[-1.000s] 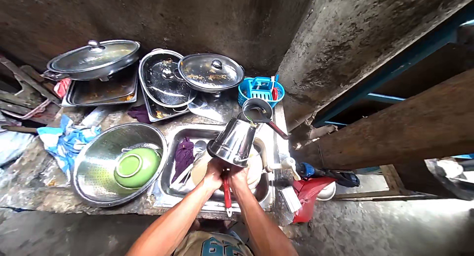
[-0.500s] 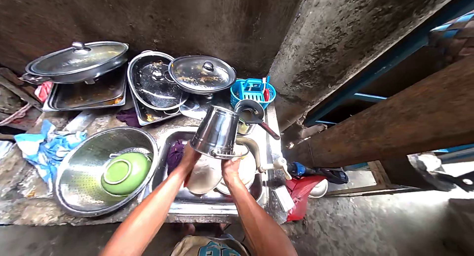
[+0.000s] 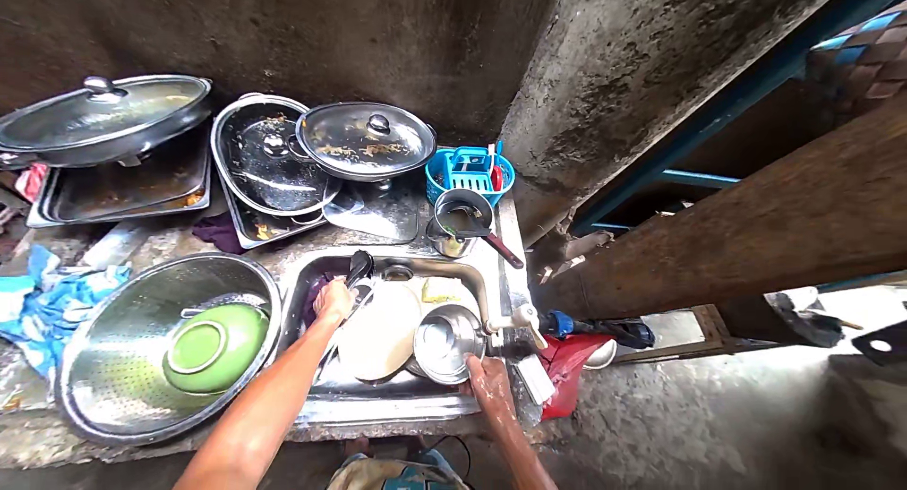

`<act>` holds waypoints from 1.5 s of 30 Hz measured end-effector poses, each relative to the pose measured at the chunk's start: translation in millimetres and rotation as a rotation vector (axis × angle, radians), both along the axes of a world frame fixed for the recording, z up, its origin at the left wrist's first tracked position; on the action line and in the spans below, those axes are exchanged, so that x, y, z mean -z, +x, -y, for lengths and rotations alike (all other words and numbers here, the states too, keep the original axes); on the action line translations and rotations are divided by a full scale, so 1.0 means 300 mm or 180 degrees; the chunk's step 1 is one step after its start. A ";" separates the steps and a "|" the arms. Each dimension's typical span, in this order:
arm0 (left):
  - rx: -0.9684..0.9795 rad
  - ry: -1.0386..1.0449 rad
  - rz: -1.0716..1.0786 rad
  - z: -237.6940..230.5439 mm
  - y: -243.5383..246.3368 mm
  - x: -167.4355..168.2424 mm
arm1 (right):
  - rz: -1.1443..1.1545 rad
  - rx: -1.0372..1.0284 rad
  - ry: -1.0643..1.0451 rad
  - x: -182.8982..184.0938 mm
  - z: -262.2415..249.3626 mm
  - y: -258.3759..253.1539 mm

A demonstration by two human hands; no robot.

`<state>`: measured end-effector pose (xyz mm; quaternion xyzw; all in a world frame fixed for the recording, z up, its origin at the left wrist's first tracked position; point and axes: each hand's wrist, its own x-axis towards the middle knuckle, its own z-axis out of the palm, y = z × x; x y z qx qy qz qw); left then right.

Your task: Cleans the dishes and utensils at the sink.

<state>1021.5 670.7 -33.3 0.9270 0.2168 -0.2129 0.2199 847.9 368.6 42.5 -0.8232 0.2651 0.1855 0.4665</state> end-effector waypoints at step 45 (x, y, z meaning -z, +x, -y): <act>-0.0742 -0.3174 -0.0080 0.241 -0.196 -0.235 | -0.0729 0.0883 0.1419 -0.003 0.047 0.027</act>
